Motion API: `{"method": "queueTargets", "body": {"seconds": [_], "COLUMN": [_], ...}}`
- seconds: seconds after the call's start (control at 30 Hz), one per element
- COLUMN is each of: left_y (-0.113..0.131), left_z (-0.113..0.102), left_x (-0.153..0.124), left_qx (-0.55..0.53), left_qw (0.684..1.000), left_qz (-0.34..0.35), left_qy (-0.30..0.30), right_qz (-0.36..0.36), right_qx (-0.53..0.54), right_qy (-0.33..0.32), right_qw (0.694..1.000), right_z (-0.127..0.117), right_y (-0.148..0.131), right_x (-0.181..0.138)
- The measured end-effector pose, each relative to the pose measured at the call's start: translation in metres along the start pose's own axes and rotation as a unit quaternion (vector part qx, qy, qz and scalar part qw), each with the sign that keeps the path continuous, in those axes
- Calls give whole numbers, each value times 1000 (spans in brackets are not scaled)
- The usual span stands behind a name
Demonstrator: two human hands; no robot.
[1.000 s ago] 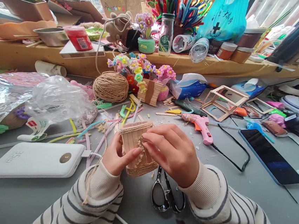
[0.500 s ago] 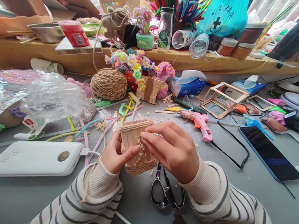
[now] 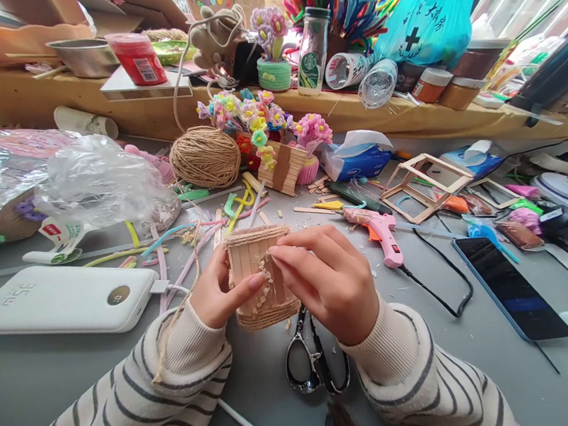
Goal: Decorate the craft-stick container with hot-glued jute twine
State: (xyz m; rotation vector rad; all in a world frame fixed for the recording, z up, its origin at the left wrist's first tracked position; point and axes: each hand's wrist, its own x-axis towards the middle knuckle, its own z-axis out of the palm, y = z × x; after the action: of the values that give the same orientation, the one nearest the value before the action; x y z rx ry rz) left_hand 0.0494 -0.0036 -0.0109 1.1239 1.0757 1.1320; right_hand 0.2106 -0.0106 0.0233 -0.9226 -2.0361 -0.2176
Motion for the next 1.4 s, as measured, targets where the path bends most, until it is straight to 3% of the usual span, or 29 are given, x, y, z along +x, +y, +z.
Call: {"method": "queueTargets", "body": {"seconds": [0.5, 1.03, 1.4], "left_y": [1, -4, -4], "left_z": [1, 1, 1], "left_x": [0, 0, 0], "left_qx": [-11, 33, 37], "left_qw": [1000, 999, 999], "left_qz": [0, 22, 17], "left_qy": [-2, 21, 18], "right_qz": [82, 41, 53], "right_qx": [72, 13, 21], "right_qy": [20, -42, -25], "right_qw": [994, 998, 998], "right_z": [-2, -2, -3], "right_y": [-1, -1, -1], "right_x": [2, 7, 5]}}
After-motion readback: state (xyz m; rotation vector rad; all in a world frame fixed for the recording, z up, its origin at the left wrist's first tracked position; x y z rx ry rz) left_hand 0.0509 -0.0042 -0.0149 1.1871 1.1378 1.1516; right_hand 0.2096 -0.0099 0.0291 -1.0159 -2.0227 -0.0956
